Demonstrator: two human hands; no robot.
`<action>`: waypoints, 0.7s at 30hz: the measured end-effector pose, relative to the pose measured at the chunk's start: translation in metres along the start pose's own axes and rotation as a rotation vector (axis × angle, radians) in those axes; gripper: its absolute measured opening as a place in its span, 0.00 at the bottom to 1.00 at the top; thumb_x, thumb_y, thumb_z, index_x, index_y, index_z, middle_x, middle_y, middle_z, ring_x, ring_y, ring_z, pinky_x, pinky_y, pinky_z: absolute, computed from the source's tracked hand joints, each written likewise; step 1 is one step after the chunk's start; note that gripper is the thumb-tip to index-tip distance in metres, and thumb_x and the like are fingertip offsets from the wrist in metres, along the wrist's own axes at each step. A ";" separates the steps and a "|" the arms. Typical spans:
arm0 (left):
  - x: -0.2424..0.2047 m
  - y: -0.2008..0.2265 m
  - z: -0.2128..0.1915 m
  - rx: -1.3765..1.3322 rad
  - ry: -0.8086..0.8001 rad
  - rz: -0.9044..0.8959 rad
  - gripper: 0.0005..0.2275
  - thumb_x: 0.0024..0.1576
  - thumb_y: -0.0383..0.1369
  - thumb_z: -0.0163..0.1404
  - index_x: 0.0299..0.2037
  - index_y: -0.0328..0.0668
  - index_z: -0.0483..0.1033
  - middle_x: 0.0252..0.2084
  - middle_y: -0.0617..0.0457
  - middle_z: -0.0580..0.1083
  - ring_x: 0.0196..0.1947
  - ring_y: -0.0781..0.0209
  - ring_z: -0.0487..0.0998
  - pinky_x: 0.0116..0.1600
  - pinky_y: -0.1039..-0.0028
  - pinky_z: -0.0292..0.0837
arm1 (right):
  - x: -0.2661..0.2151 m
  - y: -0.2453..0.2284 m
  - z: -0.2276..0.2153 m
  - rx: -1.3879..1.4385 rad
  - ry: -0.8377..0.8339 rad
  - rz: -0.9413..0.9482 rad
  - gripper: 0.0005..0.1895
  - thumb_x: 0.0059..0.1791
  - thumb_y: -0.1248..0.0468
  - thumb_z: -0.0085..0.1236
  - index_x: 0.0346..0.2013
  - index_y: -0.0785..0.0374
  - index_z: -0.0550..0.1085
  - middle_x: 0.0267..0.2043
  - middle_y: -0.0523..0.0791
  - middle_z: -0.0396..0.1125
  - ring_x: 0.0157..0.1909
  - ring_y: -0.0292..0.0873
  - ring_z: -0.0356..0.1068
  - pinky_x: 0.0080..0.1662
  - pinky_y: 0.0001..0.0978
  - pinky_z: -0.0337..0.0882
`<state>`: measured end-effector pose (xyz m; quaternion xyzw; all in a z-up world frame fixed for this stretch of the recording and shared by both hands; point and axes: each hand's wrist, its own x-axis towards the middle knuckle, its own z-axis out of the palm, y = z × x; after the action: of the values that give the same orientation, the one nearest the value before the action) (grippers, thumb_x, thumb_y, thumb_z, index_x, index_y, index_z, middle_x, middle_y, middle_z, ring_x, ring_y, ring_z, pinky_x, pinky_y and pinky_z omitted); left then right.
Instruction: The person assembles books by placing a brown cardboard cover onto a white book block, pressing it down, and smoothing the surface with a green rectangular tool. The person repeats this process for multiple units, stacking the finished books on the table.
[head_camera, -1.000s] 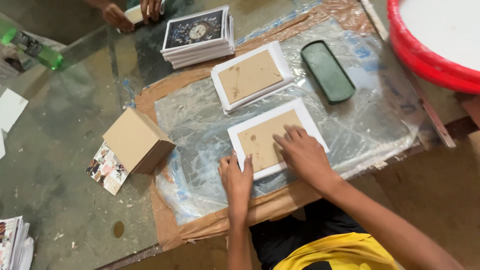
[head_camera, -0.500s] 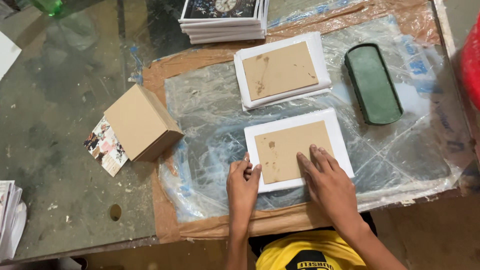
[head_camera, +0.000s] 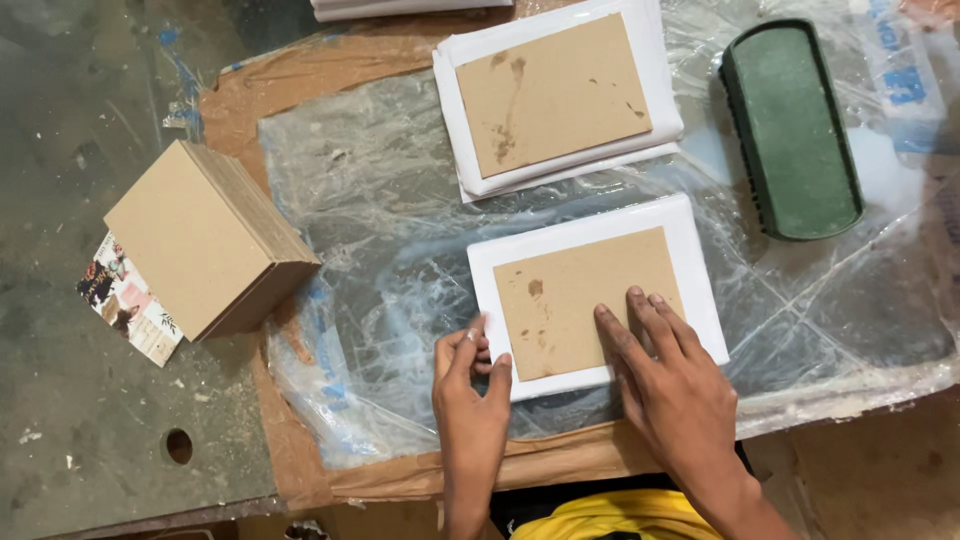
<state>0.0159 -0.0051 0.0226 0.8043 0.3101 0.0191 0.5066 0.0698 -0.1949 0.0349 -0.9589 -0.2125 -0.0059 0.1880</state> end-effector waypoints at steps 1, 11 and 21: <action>0.001 -0.001 0.000 0.000 -0.017 0.003 0.21 0.55 0.24 0.56 0.61 0.42 0.77 0.44 0.52 0.71 0.37 0.64 0.73 0.44 0.74 0.75 | 0.000 -0.001 0.001 -0.008 0.012 0.000 0.31 0.44 0.65 0.61 0.62 0.45 0.71 0.65 0.47 0.65 0.65 0.51 0.65 0.55 0.42 0.71; 0.006 0.004 -0.001 -0.005 -0.006 -0.055 0.25 0.55 0.27 0.56 0.65 0.44 0.70 0.45 0.54 0.70 0.33 0.68 0.73 0.41 0.76 0.76 | -0.002 -0.001 0.001 -0.001 -0.017 0.016 0.32 0.44 0.65 0.61 0.63 0.45 0.71 0.65 0.46 0.65 0.65 0.51 0.65 0.56 0.42 0.71; 0.001 0.019 0.001 0.194 0.007 -0.066 0.21 0.56 0.31 0.56 0.61 0.47 0.74 0.52 0.52 0.70 0.35 0.61 0.75 0.42 0.69 0.76 | -0.003 0.000 0.001 0.005 -0.006 0.007 0.32 0.44 0.65 0.60 0.63 0.45 0.70 0.66 0.46 0.64 0.66 0.51 0.65 0.57 0.42 0.71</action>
<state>0.0260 -0.0107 0.0379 0.8389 0.3383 -0.0250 0.4256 0.0671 -0.1954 0.0334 -0.9592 -0.2095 -0.0019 0.1897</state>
